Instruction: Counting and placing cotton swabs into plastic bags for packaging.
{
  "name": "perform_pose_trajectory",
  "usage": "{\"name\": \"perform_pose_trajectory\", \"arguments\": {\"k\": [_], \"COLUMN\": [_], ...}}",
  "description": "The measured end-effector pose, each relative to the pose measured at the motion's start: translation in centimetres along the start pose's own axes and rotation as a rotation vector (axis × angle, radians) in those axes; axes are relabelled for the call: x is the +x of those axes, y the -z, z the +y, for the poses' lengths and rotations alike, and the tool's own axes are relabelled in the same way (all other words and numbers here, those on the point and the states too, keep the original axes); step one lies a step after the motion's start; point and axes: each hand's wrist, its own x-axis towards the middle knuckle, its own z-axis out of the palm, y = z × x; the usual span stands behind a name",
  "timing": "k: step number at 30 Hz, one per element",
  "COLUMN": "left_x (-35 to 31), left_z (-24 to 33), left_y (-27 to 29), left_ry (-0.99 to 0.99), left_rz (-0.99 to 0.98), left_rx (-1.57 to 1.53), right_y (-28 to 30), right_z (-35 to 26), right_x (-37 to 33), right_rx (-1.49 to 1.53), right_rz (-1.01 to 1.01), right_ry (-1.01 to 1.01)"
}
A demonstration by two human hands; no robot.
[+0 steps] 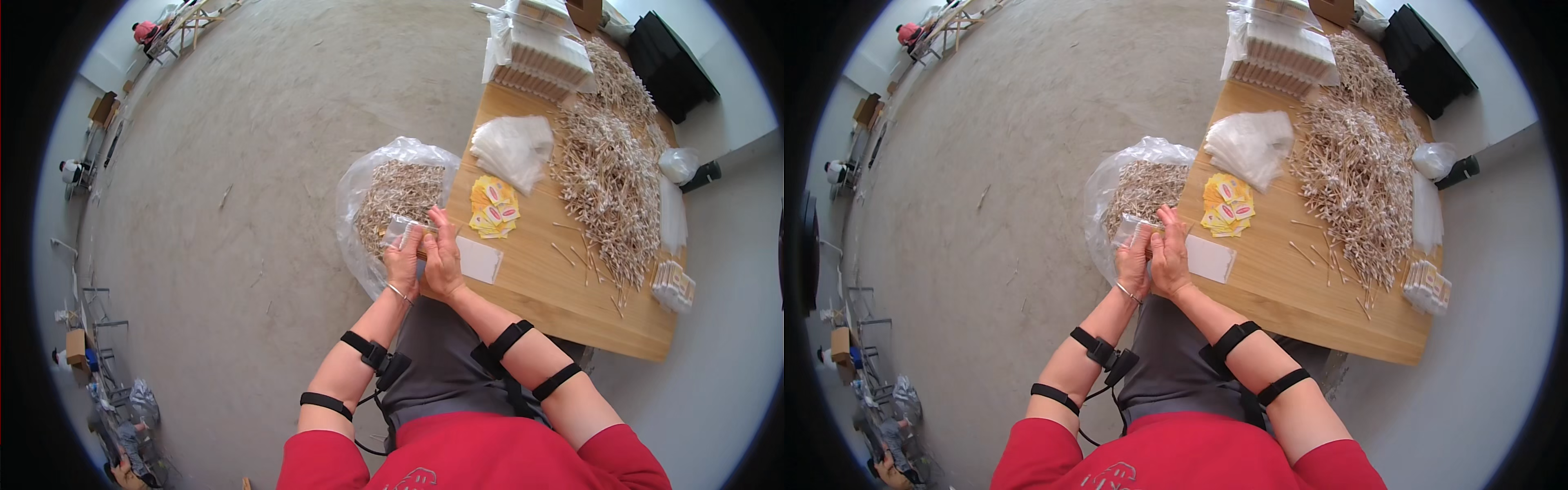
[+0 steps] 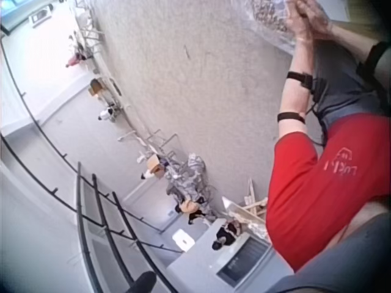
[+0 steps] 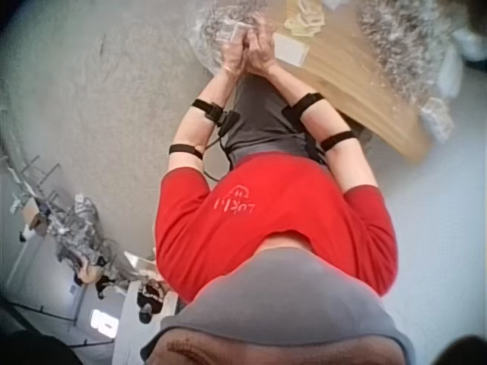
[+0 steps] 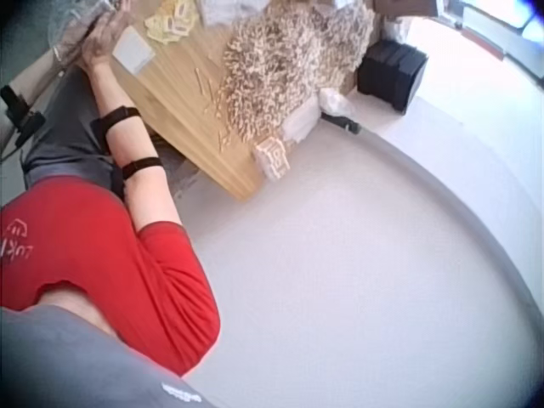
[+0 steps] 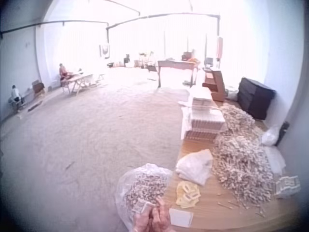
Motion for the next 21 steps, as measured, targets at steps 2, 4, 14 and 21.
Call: {"name": "perform_pose_trajectory", "arguments": {"k": [2,4,14,21], "left_x": [-0.5,-0.5,-1.0,-0.8], "left_z": [0.0,-0.6,0.1,-1.0], "left_y": [-0.6,-0.1,-0.4,-0.1], "left_ry": [0.025,0.004,-0.086,-0.053], "left_rz": [-0.035,-0.046,-0.117,-0.010], "left_rx": [0.014,0.002,0.073,0.119], "right_y": [0.2,-0.2,-0.1,-0.7], "right_z": [-0.2,-1.5,-1.0,-1.3], "right_x": [0.0,0.0,0.4,0.3], "right_rx": [-0.005,-0.023,-0.087,-0.104], "right_rz": [0.024,0.001,-0.028,0.041], "right_ry": [0.002,-0.034,-0.086,-0.005]}}
